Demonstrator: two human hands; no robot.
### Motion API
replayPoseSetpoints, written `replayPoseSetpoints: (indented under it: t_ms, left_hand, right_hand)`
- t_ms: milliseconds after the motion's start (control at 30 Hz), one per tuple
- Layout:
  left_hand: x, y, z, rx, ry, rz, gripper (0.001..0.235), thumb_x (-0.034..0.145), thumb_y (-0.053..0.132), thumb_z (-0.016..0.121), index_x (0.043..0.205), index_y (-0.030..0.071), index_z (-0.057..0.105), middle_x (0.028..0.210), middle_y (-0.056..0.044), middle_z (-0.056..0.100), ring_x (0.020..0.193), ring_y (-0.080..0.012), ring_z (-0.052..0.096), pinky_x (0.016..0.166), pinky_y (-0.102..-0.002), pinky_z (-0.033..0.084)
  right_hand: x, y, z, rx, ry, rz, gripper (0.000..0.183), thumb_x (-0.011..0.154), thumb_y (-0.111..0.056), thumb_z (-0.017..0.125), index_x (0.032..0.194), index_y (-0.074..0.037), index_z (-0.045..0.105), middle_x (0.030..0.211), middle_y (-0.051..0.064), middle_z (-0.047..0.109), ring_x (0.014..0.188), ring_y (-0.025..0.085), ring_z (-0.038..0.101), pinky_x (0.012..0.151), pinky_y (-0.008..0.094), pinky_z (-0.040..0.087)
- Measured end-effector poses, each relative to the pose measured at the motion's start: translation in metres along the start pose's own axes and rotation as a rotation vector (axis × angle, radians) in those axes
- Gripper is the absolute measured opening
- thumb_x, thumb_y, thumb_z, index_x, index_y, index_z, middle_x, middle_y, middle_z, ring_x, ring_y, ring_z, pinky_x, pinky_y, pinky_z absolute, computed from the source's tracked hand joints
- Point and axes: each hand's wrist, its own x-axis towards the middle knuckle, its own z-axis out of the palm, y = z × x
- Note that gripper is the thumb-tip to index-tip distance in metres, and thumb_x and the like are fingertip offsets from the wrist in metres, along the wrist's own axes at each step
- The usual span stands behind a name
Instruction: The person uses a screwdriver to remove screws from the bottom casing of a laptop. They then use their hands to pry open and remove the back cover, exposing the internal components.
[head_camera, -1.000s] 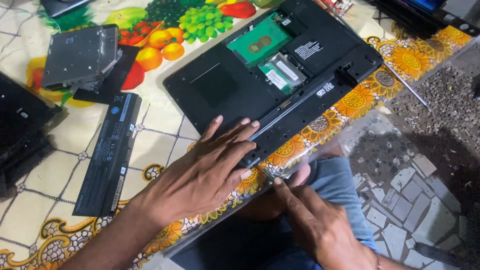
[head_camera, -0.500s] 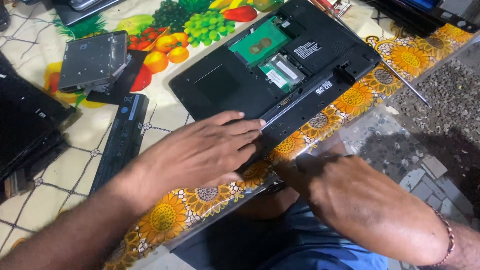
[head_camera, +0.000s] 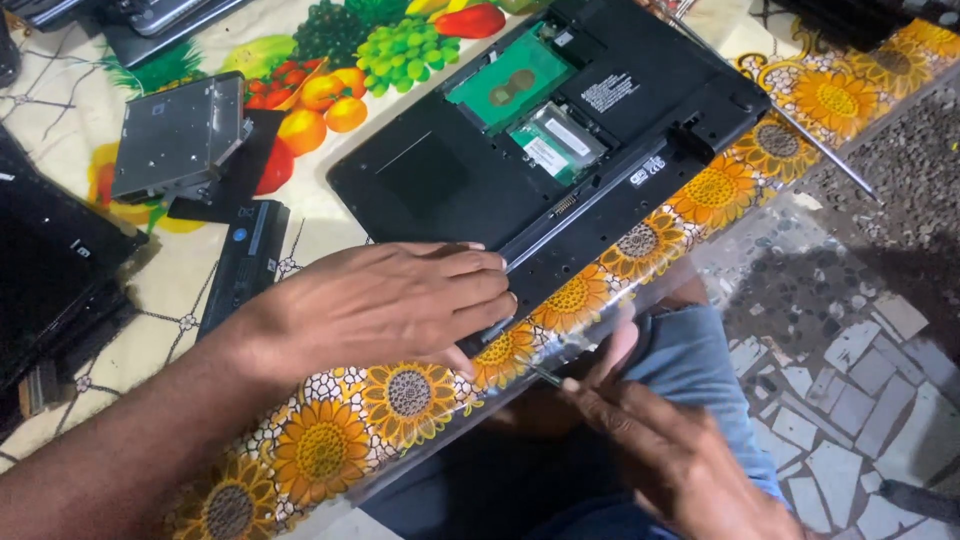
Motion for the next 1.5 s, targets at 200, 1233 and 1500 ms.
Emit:
replayPoseSetpoints:
  t_ms: [200, 1233, 1500]
  left_hand:
    - [-0.003, -0.001, 0.012, -0.073, 0.100, 0.019, 0.070, 0.101, 0.062, 0.043, 0.142, 0.005, 0.050, 0.133, -0.013, 0.059, 0.134, -0.0294, 0.054, 0.115, -0.039, 0.045]
    - [0.026, 0.027, 0.043, -0.508, 0.730, -0.253, 0.022, 0.108, 0.009, 0.051, 0.090, -0.001, 0.060, 0.086, -0.012, 0.061, 0.086, -0.0304, 0.059, 0.097, -0.048, 0.053]
    - [0.030, 0.029, 0.050, -0.522, 0.745, -0.298, 0.020, 0.106, 0.006, 0.056, 0.086, 0.000, 0.058, 0.083, -0.011, 0.058, 0.085, -0.0304, 0.057, 0.101, -0.048, 0.052]
  right_hand:
    - [0.007, -0.009, 0.024, -0.021, 0.134, -0.059, 0.047, 0.101, -0.016, 0.053, 0.147, -0.004, 0.051, 0.115, 0.013, 0.065, 0.096, 0.025, 0.071, 0.067, 0.034, 0.059]
    - [0.047, -0.035, -0.014, -0.406, -0.698, 0.220, 0.024, 0.106, -0.019, 0.040, 0.100, -0.030, 0.061, 0.069, -0.012, 0.057, 0.048, 0.009, 0.054, 0.046, 0.038, 0.044]
    - [0.085, -0.066, -0.044, -0.542, -0.865, 0.153, 0.034, 0.095, -0.013, 0.053, 0.063, -0.022, 0.059, 0.061, -0.009, 0.061, 0.053, 0.008, 0.063, 0.050, 0.033, 0.051]
